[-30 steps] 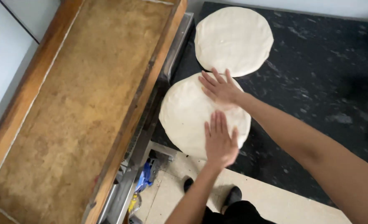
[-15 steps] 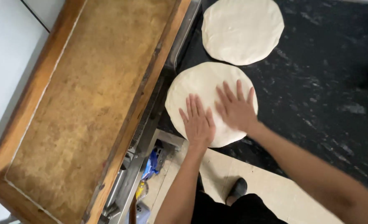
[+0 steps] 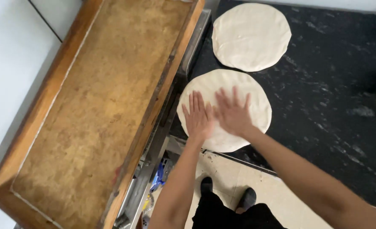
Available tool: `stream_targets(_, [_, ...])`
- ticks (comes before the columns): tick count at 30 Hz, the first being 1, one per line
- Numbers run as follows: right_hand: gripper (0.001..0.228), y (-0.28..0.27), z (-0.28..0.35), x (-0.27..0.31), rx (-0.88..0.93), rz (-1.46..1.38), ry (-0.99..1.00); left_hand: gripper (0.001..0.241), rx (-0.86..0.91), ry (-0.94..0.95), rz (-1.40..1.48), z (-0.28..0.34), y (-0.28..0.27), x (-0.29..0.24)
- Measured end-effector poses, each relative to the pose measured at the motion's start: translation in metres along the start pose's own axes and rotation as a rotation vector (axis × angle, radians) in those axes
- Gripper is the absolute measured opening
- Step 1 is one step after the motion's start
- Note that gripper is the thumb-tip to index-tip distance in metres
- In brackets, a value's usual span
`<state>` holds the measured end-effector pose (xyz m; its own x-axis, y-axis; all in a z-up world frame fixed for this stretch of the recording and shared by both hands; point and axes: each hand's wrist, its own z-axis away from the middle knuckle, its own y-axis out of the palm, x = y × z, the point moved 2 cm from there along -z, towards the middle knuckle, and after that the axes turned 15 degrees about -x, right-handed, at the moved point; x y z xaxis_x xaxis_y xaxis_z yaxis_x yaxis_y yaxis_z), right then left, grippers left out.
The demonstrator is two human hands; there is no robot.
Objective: Portioning a large dough mass into individual pieces using a scraper and weighing them on a scale, then shaping them into flat rounds.
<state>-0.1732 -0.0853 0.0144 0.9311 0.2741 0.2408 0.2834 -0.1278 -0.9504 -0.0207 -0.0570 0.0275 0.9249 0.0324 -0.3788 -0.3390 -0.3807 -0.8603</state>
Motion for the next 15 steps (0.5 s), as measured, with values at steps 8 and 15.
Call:
stream_targets(8, [0.074, 0.002, -0.016, 0.009, 0.130, 0.018, -0.052, 0.071, 0.075, 0.050, -0.043, -0.012, -0.002, 0.017])
stream_targets(15, [0.068, 0.001, -0.057, 0.009, -0.063, 0.079, 0.096, 0.067, 0.171, 0.251, 0.056, -0.079, 0.025, 0.013])
